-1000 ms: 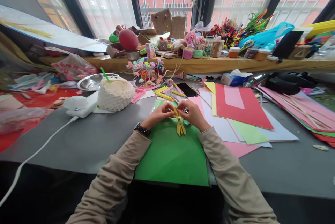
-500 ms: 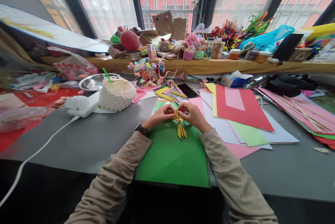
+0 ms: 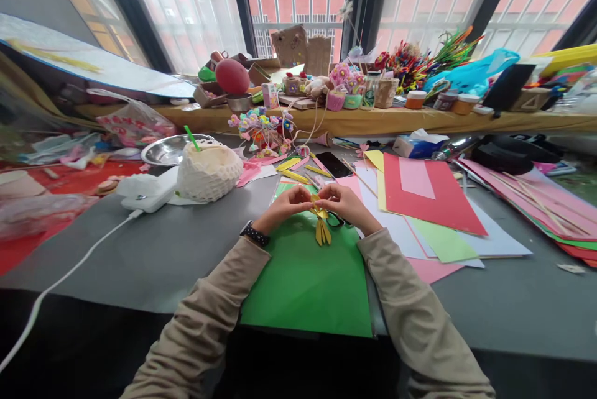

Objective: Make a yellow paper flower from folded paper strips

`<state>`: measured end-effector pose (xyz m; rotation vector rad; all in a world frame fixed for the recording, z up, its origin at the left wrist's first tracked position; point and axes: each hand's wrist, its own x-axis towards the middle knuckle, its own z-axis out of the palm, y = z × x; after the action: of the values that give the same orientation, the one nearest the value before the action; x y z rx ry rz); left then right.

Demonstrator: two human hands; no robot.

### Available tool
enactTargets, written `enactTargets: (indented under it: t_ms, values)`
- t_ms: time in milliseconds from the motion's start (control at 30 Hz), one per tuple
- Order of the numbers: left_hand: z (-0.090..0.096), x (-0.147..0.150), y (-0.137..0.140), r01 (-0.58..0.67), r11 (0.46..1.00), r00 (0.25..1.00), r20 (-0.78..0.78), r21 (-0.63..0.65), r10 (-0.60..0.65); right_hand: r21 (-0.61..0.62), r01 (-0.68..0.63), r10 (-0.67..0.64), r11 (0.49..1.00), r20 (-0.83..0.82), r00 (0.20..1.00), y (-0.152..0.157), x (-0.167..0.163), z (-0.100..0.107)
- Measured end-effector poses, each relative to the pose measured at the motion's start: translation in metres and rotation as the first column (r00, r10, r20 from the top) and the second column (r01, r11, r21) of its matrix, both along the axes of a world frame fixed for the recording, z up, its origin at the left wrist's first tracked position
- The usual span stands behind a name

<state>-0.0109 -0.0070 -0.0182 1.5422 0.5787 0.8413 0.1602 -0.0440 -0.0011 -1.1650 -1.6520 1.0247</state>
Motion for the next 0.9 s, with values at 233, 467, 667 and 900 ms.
enactTargets:
  t_ms: [233, 467, 667, 900]
  values:
    - [0.004, -0.001, 0.001, 0.024, 0.996, 1.0, -0.012, -0.08, -0.025, -0.092, -0.098, 0.09, 0.991, -0.082, 0.993, 0.001, 0.004, 0.0]
    - [0.003, -0.001, 0.001, 0.0, 0.998, 0.999, -0.048, -0.069, -0.004, -0.097, -0.081, 0.071, 0.992, -0.106, 0.992, 0.003, 0.001, -0.004]
    - [0.0, 0.001, 0.001, -0.036, 0.998, 0.997, -0.074, -0.05, 0.032, -0.092, -0.089, 0.078, 0.992, -0.121, 0.99, 0.007, -0.001, -0.011]
    - [-0.004, 0.002, 0.003, -0.047, 0.999, 0.997, -0.057, -0.011, 0.047, -0.058, -0.012, 0.005, 0.998, -0.111, 0.994, 0.002, -0.005, -0.006]
